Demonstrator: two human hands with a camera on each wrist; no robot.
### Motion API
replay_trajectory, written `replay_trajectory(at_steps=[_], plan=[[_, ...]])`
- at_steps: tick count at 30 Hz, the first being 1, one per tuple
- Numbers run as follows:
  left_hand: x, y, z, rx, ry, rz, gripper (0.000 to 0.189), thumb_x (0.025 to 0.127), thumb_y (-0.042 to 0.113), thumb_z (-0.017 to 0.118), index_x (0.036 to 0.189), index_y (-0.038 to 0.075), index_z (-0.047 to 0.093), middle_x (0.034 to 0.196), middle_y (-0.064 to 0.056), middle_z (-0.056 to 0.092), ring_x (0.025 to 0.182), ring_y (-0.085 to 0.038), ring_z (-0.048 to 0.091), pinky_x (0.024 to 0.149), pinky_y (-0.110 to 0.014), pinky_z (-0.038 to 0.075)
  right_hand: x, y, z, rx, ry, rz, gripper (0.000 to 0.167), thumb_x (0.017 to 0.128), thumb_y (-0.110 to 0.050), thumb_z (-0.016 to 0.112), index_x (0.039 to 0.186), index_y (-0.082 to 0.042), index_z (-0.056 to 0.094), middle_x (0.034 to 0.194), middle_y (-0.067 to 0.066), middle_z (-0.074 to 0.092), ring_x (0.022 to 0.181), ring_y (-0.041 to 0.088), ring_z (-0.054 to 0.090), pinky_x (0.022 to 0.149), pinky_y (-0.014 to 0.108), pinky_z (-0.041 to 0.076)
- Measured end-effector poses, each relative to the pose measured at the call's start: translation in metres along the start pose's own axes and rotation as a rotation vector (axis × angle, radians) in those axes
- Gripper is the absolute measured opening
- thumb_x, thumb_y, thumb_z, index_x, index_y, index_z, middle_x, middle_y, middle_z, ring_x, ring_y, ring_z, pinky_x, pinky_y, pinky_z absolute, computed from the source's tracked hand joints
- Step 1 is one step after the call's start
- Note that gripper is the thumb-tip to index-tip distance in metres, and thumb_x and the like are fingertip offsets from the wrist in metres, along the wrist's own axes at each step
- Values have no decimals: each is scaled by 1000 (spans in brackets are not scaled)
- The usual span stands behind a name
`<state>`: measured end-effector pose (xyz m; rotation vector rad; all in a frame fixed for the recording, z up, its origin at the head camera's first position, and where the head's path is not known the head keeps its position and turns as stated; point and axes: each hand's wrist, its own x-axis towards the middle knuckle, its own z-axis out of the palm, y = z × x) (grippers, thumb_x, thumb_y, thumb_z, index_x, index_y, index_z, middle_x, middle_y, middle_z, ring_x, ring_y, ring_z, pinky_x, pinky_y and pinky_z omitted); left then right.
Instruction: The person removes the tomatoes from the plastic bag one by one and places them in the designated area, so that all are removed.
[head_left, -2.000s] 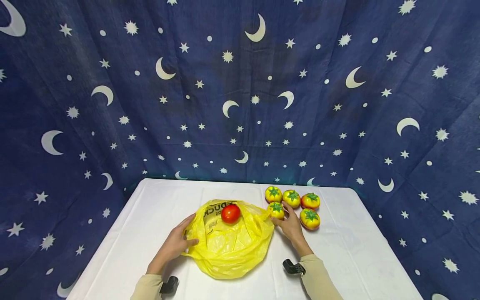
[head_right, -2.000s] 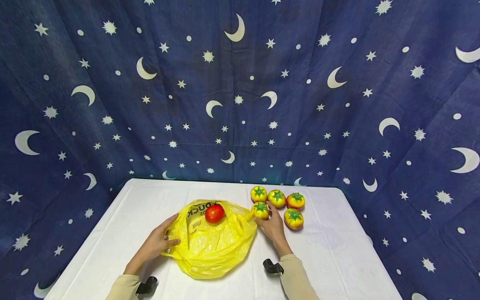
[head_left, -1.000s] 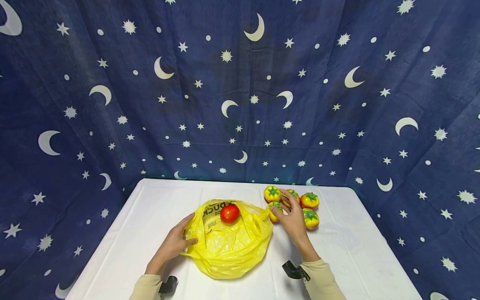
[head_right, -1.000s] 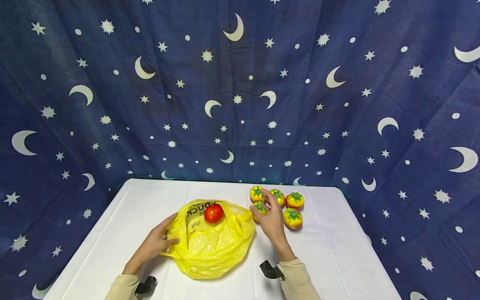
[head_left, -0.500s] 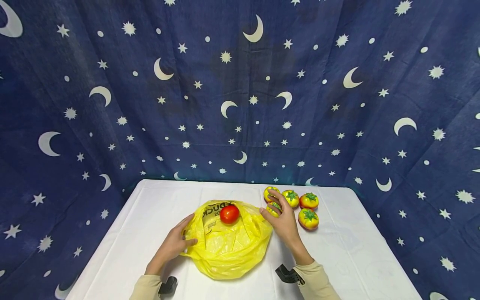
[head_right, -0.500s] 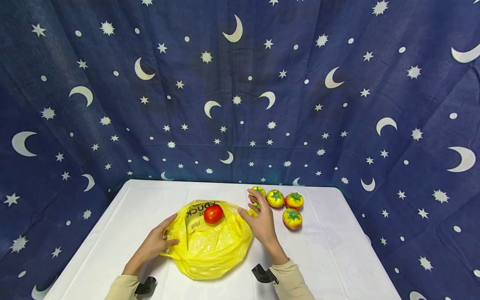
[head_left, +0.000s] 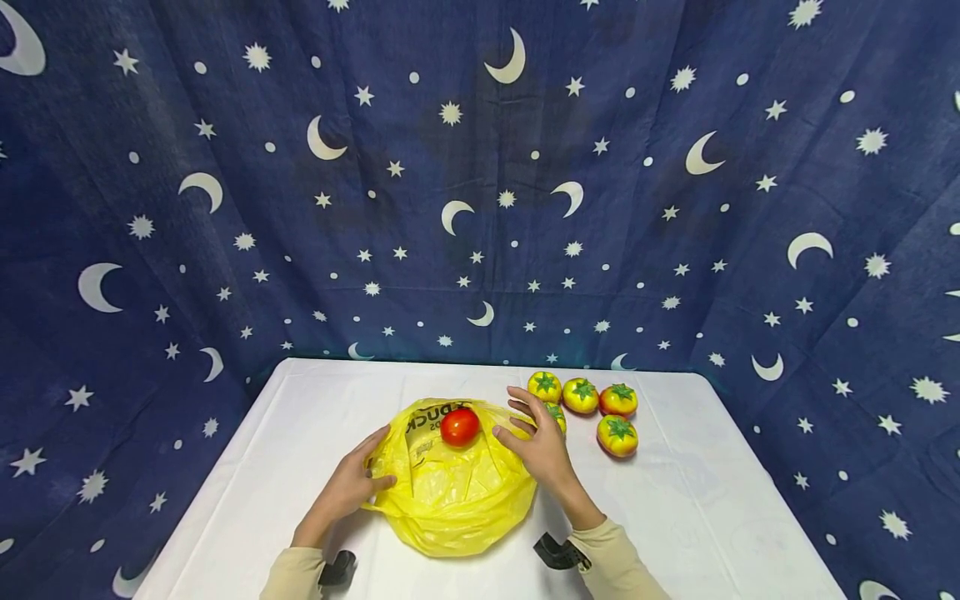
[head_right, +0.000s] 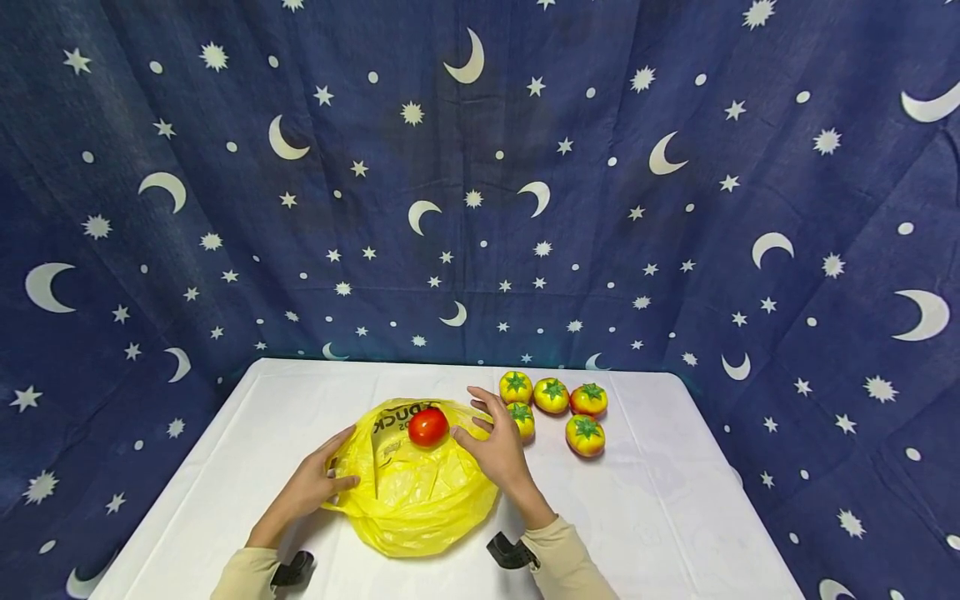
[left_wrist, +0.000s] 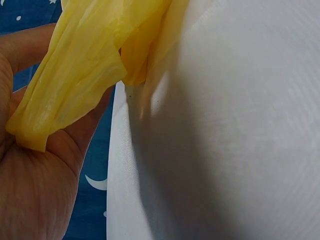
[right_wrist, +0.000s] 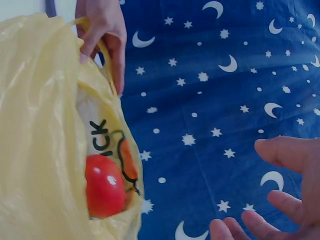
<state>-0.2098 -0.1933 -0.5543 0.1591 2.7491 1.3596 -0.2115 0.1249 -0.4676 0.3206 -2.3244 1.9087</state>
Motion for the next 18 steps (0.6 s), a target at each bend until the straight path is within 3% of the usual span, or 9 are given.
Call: replay_trajectory(at_steps=[8, 18], plan=[[-2, -2, 1, 3, 5, 4, 86, 80, 10, 78, 154, 18, 34, 160, -10, 33, 148, -38, 28, 119, -58, 26, 2, 15, 21, -37, -112, 51, 64, 83, -15, 78, 141, -14, 50, 147, 14, 49, 134, 37, 49, 109, 55, 44], [-1, 1, 2, -5, 5, 11, 87, 80, 9, 78, 154, 18, 34, 160, -11, 33, 148, -38, 28, 119, -58, 27, 15, 31, 36, -109, -193, 120, 69, 84, -23, 78, 144, -13, 46, 148, 15, 47, 133, 40, 48, 108, 52, 47]])
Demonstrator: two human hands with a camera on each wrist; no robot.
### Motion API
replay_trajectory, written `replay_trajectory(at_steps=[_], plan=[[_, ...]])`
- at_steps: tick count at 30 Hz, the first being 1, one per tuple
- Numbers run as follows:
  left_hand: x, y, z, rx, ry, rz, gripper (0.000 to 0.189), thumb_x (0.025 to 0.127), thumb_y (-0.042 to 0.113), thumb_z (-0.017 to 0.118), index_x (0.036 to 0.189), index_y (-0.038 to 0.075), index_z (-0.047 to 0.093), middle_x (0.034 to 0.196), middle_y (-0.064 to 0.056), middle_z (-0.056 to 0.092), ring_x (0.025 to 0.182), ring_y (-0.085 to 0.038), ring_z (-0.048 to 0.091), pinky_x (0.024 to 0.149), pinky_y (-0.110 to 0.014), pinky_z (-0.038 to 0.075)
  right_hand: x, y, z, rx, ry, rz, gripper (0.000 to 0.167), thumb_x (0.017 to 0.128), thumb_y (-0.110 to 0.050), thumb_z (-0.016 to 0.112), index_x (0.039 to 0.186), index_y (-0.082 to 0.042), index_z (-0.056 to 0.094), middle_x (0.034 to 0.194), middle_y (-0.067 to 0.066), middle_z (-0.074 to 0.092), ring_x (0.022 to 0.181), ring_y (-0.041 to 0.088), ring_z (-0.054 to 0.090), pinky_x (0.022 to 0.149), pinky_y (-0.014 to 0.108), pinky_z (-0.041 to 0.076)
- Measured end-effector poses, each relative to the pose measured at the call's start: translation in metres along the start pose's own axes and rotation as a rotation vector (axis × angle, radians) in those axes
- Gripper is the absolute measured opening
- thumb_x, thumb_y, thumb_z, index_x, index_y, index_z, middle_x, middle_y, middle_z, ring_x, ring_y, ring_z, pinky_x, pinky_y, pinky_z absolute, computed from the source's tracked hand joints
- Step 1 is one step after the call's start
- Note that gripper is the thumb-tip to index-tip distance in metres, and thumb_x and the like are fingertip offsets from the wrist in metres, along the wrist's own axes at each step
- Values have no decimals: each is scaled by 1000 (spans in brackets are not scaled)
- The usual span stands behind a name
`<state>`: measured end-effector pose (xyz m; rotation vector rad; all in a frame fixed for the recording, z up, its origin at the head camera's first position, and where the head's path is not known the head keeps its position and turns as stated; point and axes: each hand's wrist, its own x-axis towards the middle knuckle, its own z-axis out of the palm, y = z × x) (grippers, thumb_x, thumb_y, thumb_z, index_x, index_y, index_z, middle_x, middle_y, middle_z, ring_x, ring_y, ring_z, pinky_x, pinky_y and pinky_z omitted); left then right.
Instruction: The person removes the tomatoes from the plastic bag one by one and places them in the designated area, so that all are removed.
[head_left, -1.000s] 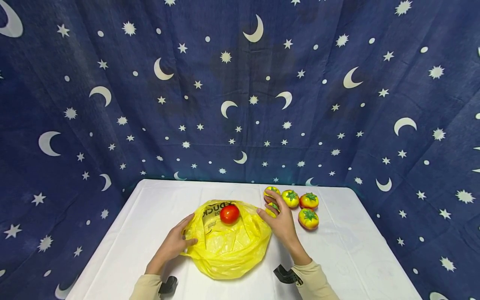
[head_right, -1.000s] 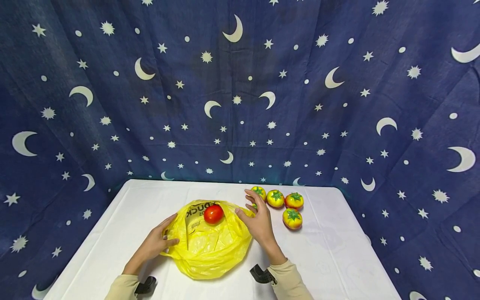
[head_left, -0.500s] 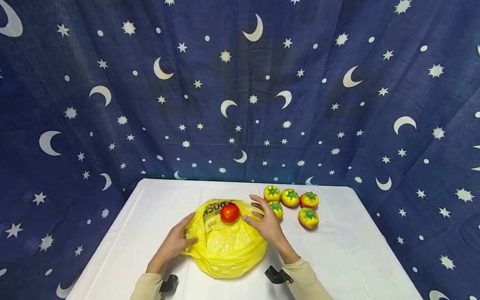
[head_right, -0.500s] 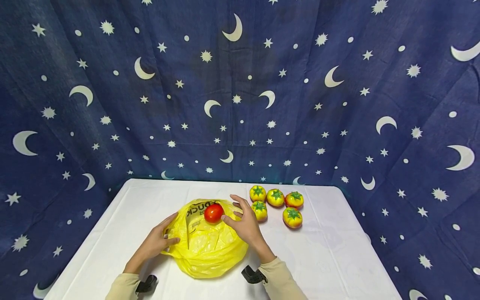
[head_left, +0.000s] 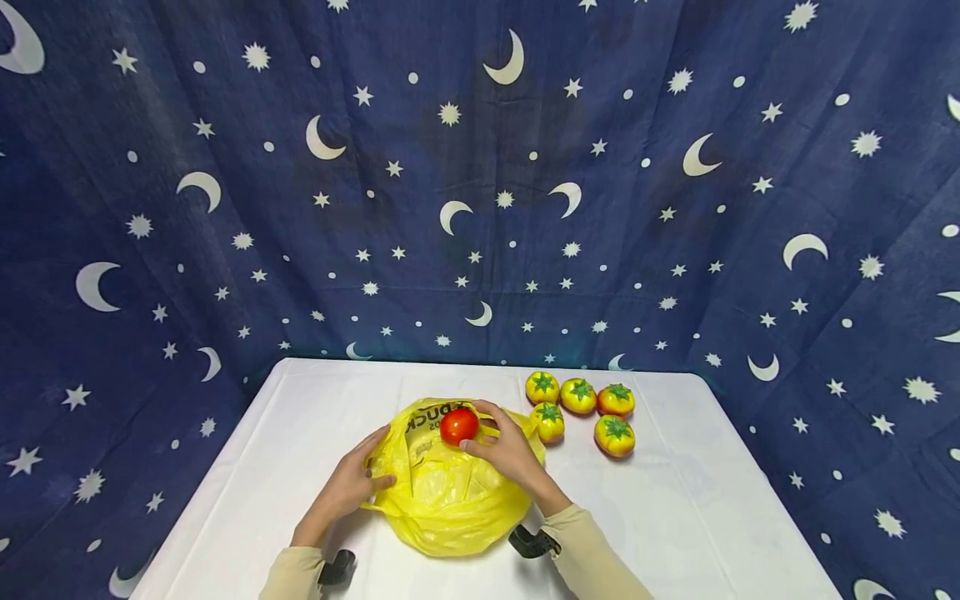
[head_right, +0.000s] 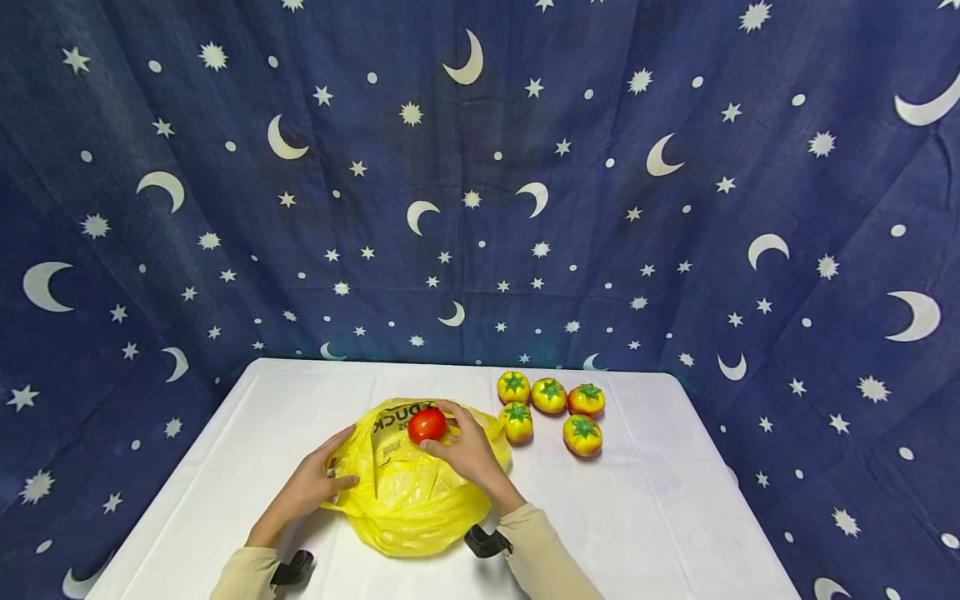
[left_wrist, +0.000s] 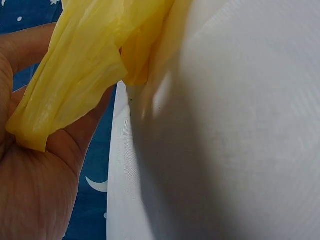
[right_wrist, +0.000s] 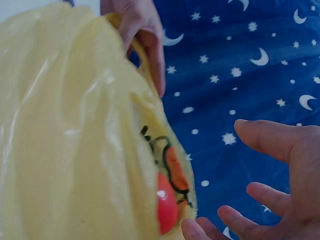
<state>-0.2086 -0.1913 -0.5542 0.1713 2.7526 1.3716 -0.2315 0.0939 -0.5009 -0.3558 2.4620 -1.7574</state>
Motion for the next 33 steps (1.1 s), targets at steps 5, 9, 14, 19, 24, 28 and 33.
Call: replay_trajectory(at_steps=[5, 9, 14, 19, 24, 28, 33], plan=[[0, 1, -1, 3, 1, -16, 87, 80, 10, 78, 154, 19, 34, 161, -10, 32, 148, -38, 28, 119, -58, 27, 9, 6, 5, -22, -9, 34, 68, 84, -23, 77, 144, -15, 47, 147, 15, 47, 132, 41, 49, 102, 50, 52], [0, 0, 0, 10, 0, -5, 86, 81, 10, 78, 154, 18, 33, 160, -10, 32, 148, -38, 28, 118, -58, 28, 16, 11, 10, -33, -7, 40, 67, 84, -23, 76, 144, -12, 47, 146, 18, 47, 131, 42, 50, 99, 51, 54], [1, 0, 0, 21, 3, 5, 85, 82, 8, 76, 154, 17, 33, 161, -10, 32, 148, -38, 28, 118, -57, 29, 21, 11, 17, -66, 11, 57, 65, 84, -24, 76, 142, -12, 49, 144, 18, 50, 129, 41, 51, 102, 53, 50], [1, 2, 0, 24, 8, -9, 85, 81, 6, 76, 154, 17, 34, 160, -10, 33, 148, -37, 28, 120, -56, 25, 26, 10, 20, -94, 39, 80, 63, 83, -21, 76, 141, -13, 51, 143, 17, 51, 129, 39, 51, 105, 54, 47], [0, 3, 2, 12, 11, -16, 85, 80, 4, 76, 153, 17, 35, 160, -10, 34, 148, -37, 29, 121, -56, 24, 30, 14, 23, -124, 62, 90, 61, 83, -21, 77, 139, -14, 54, 142, 15, 53, 128, 36, 52, 104, 54, 48], [0, 3, 3, 9, 12, -5, 84, 80, 5, 77, 153, 17, 36, 160, -9, 34, 148, -37, 29, 120, -56, 26, 32, 21, 25, -148, 74, 103, 59, 82, -21, 78, 137, -14, 55, 142, 16, 53, 128, 37, 52, 104, 55, 48], [0, 4, 4, 15, 20, 2, 85, 80, 5, 77, 153, 17, 36, 160, -9, 34, 148, -37, 30, 119, -57, 28, 35, 29, 27, -142, 60, 113, 61, 80, -20, 78, 136, -12, 56, 143, 19, 51, 129, 40, 50, 104, 57, 46]])
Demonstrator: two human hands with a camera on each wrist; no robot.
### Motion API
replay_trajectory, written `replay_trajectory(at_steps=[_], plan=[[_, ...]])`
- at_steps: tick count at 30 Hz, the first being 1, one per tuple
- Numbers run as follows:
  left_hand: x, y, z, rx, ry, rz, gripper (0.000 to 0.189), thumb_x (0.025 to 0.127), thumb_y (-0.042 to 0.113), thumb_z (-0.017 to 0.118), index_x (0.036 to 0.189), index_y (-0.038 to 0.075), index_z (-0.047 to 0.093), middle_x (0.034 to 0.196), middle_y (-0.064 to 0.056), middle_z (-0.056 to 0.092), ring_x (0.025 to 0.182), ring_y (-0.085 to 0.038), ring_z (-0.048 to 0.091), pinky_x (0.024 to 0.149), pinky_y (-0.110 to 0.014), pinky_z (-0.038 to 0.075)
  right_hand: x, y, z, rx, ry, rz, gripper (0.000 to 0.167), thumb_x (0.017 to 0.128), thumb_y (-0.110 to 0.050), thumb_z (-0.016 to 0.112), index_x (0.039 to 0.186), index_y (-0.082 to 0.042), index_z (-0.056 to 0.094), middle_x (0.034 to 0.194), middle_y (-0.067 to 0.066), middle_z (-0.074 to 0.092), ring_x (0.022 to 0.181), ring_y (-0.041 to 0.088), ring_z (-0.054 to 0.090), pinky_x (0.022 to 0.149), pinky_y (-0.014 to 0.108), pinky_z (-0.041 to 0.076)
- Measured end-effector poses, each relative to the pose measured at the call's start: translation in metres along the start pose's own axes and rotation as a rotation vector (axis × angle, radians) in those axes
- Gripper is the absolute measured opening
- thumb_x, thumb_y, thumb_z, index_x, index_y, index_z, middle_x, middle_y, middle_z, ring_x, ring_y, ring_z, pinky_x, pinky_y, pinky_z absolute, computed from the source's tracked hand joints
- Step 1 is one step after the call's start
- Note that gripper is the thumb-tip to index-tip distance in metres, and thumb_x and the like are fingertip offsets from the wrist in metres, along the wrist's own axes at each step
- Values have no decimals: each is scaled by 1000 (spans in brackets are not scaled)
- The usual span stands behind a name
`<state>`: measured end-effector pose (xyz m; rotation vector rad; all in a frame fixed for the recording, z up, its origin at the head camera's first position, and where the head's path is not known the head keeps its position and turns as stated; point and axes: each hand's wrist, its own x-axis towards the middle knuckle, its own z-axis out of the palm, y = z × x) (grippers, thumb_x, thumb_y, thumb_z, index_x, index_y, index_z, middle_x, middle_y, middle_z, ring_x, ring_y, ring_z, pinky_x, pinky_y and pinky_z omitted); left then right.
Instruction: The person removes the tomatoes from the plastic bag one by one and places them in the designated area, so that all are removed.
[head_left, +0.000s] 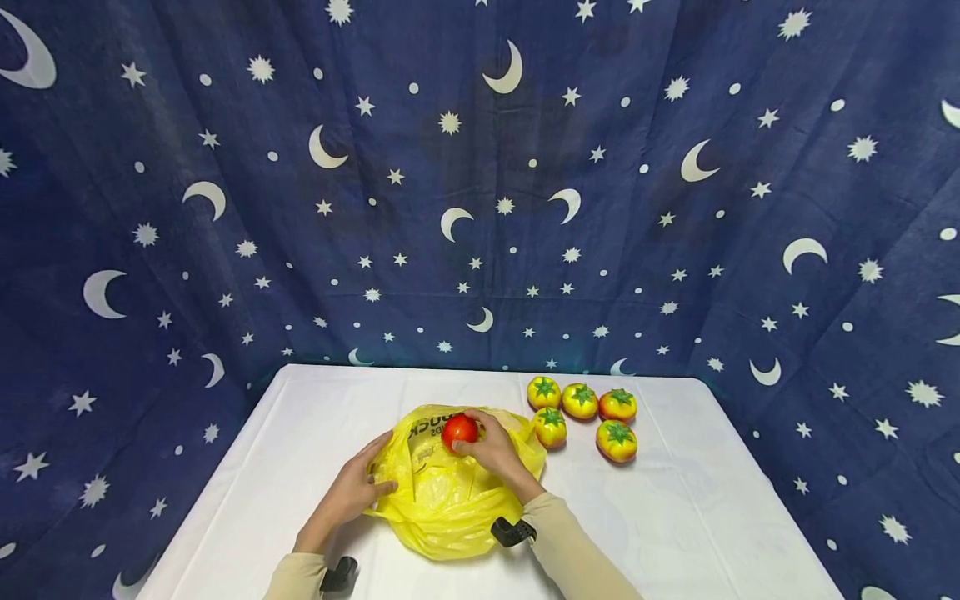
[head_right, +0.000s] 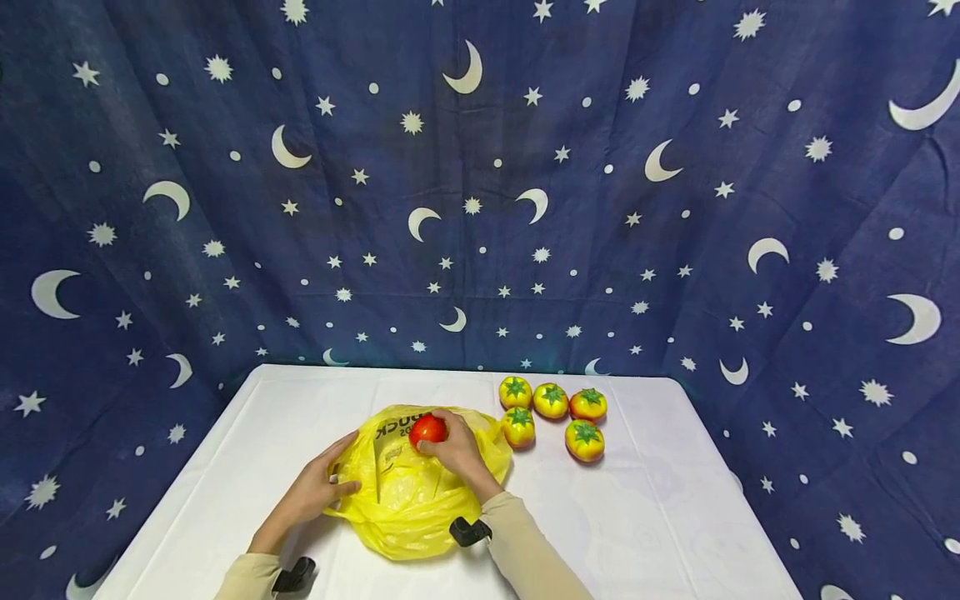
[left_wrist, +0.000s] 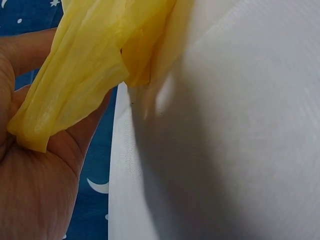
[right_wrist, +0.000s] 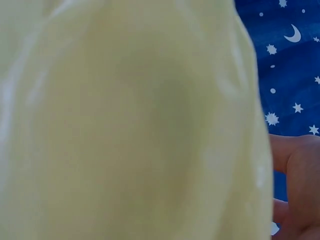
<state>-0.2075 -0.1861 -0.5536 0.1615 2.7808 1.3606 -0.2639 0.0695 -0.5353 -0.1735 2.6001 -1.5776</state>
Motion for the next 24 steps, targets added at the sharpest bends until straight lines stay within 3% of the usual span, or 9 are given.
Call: replay_trajectory(at_steps=[7, 16, 24], plan=[[-1, -3, 1, -6, -3, 9, 85, 80, 6, 77, 153, 17, 35, 160, -10, 34, 148, -37, 29, 120, -57, 26, 4, 4, 6, -16, 23, 8, 59, 79, -19, 80, 133, -13, 57, 141, 18, 48, 123, 38, 53, 104, 56, 48], [0, -7, 2, 2, 6, 22, 85, 80, 7, 78, 153, 17, 35, 160, -10, 34, 147, -38, 30, 120, -57, 25, 4, 6, 9, -32, 49, -27, 42, 81, -14, 78, 119, -12, 60, 130, 17, 58, 113, 34, 58, 98, 52, 51], [-1, -9, 3, 4, 8, 28, 85, 79, 6, 77, 153, 15, 36, 159, -11, 35, 147, -38, 30, 120, -57, 25, 3, 8, 11, -43, 50, -32, 46, 85, -13, 75, 127, -10, 57, 130, 17, 58, 120, 35, 55, 105, 55, 47]])
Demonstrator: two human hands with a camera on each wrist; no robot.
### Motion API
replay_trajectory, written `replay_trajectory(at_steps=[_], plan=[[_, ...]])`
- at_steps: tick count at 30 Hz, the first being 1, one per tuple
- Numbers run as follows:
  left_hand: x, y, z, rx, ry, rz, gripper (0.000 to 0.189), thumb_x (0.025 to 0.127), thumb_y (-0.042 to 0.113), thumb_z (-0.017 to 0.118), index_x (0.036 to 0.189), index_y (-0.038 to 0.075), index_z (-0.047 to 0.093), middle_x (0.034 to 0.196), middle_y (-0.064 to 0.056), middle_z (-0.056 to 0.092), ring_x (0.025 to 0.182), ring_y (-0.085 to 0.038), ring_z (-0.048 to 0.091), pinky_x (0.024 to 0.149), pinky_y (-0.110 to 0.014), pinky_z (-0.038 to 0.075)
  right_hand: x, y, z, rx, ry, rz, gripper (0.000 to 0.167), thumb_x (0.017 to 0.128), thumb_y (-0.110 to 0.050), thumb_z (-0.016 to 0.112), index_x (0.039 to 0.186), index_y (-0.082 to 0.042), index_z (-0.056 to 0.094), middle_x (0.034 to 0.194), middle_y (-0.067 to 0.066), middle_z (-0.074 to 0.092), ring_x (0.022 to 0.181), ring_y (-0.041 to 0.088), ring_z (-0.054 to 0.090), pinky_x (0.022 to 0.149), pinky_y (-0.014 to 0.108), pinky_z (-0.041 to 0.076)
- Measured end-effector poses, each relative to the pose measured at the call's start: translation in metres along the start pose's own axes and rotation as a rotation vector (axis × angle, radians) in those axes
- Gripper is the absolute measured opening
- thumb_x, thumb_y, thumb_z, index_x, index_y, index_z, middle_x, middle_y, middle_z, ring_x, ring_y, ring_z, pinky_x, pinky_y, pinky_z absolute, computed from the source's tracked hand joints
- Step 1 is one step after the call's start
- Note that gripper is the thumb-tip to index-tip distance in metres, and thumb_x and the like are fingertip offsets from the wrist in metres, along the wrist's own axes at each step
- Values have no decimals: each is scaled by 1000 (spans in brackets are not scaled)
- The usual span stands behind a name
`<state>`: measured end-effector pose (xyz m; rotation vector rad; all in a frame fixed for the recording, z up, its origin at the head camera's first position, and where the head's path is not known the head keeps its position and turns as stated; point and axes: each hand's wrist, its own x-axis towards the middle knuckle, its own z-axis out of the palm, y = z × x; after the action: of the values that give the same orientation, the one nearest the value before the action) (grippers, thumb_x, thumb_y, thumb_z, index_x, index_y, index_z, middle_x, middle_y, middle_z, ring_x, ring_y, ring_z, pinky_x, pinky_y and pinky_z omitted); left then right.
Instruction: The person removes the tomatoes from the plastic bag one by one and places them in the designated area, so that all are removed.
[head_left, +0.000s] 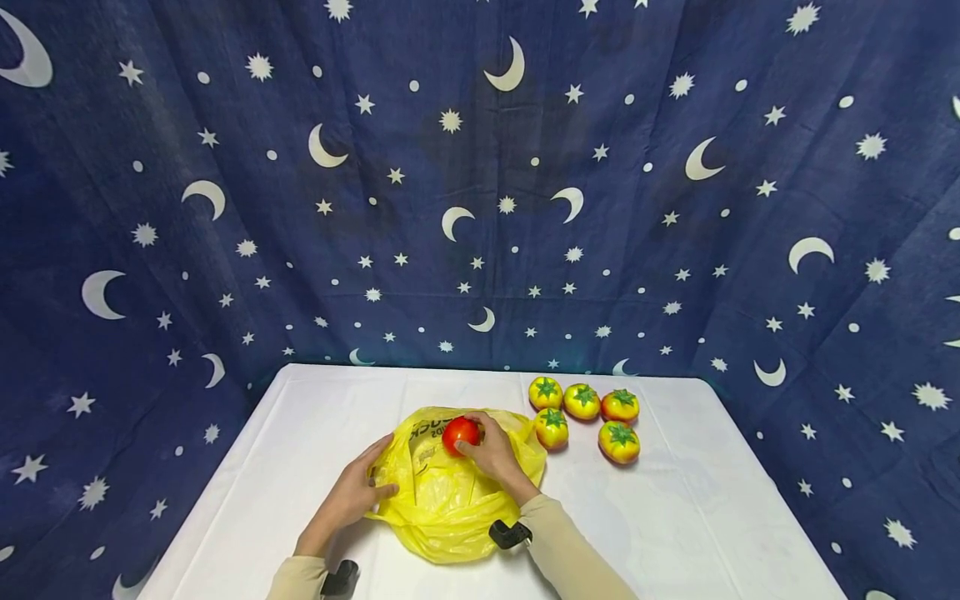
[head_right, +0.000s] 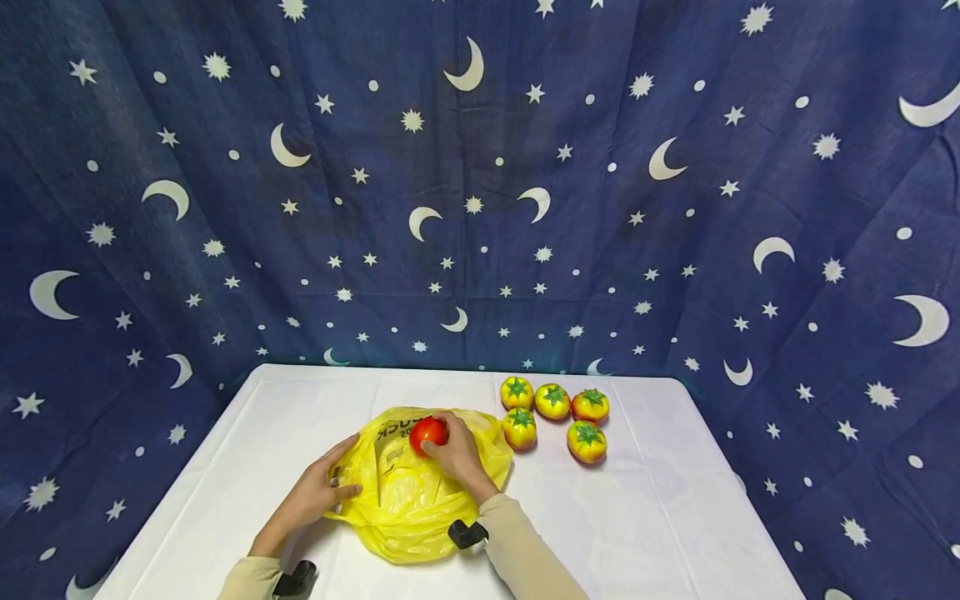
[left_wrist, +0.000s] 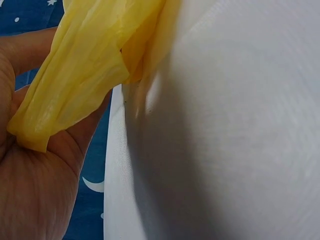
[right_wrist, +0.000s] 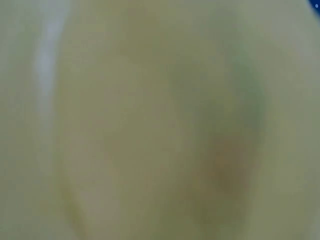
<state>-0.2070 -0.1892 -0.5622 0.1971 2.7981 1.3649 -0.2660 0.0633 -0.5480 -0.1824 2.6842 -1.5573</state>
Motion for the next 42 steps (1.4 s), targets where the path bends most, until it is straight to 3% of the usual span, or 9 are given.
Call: replay_trajectory(at_steps=[8, 16, 25, 32, 42], plan=[[1, 0, 1, -4, -4, 1, 85, 79, 7, 78, 153, 15, 36, 159, -11, 35, 147, -38, 30, 120, -57, 24, -1, 3, -1, 25, -45, 63, 59, 88, -22, 73, 141, -16, 48, 141, 18, 53, 126, 38, 53, 106, 56, 46], [0, 2, 1, -5, -6, -7, 85, 79, 7, 78, 153, 14, 36, 159, -11, 34, 148, -38, 29, 120, -57, 24, -1, 3, 2, 21, -36, 70, 60, 86, -22, 75, 139, -15, 49, 139, 18, 54, 125, 37, 54, 106, 56, 46], [0, 1, 0, -12, 1, -7, 85, 79, 7, 78, 152, 13, 36, 159, -11, 35, 148, -37, 29, 121, -56, 23, -2, -1, -2, 64, -34, 33, 60, 86, -20, 75, 140, -14, 49, 135, 18, 55, 117, 35, 58, 99, 51, 53], [-2, 0, 1, -14, 0, -2, 85, 79, 7, 78, 153, 13, 36, 159, -11, 35, 147, -38, 30, 120, -57, 24, -9, -9, -7, 91, -24, 0, 62, 85, -20, 77, 140, -14, 49, 139, 18, 53, 122, 40, 57, 102, 51, 52], [-2, 2, -2, -13, -9, -6, 85, 79, 6, 78, 153, 12, 36, 159, -12, 34, 148, -38, 29, 121, -57, 23, -21, -28, -19, 148, -5, 0, 67, 81, -23, 79, 140, -10, 48, 137, 17, 54, 119, 35, 57, 93, 45, 58]])
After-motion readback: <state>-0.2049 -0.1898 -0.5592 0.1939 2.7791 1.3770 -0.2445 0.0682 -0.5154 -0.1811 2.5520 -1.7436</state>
